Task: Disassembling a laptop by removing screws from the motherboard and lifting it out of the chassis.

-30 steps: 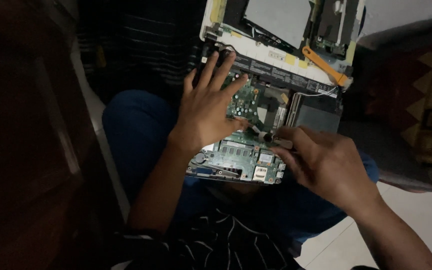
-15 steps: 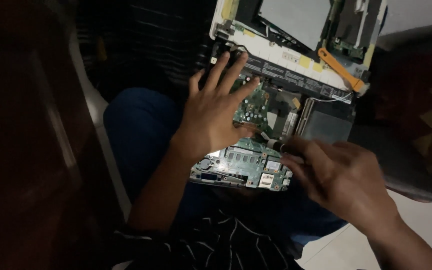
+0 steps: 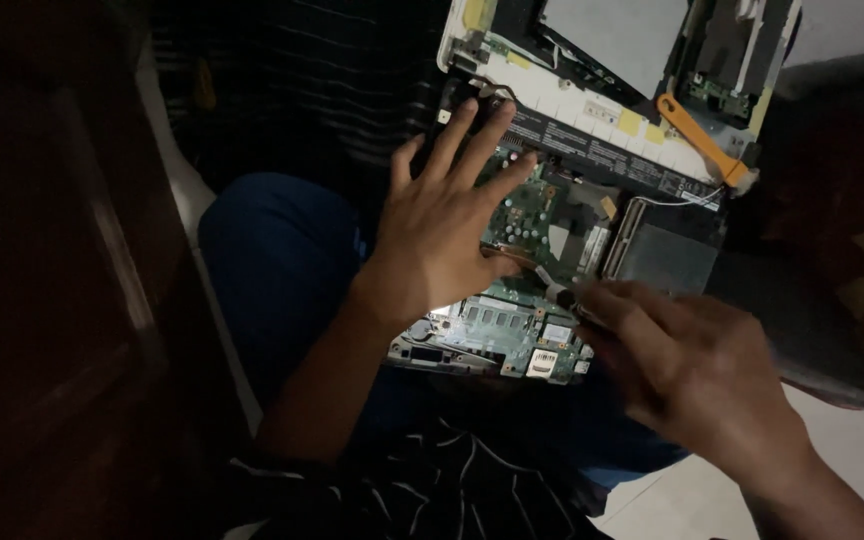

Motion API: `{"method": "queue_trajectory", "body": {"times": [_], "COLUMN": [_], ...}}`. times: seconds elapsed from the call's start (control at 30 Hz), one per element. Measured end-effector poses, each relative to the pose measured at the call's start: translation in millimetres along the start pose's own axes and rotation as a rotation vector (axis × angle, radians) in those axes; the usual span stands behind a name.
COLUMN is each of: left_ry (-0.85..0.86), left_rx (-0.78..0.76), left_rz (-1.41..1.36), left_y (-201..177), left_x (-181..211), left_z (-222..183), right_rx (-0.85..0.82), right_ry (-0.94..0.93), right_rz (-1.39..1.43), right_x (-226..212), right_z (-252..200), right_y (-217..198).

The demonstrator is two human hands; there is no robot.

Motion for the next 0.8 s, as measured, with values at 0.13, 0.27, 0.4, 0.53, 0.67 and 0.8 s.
{"method": "queue_trajectory", "body": {"times": [0.13,0.27,0.4,0.53,0.67,0.8], "left_ry": [0.022,0.001,0.001,0.012,0.008,-0.014], "left_rx": [0.027,0.003,-0.014,0.021,0.021,-0.037], "left_rz": [0.005,0.005,-0.025,-0.009,-0.03,-0.029], "left_y": [1,2,0,2,2,-1], "left_x": [0,1,-1,-1,-2,0], "left_z": [1,0,2,0,-1,1], "right_rx": [0.033,0.027,0.068,0.045,0.052,0.03], "right_ry": [0.065,-0.007,0.08,-0.002,0.067,-0.029], "right_rz": [-0.178,0.043,-0.047,0.12,-0.012,0.213], "right_x": [1,-3,0,-2,0,-3], "right_z": [5,6,1,0,-2,5], "right_y": [-4,-5,0,-1,1,-7]}}
Point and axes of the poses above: each hand's wrist, its own z-axis towards the middle knuckle, its own y-axis out of the palm, x = y × z, the point moved 3 cm from there along z, towards the middle knuckle, and after that the axes turned 2 degrees about z, right-handed, at the moved point
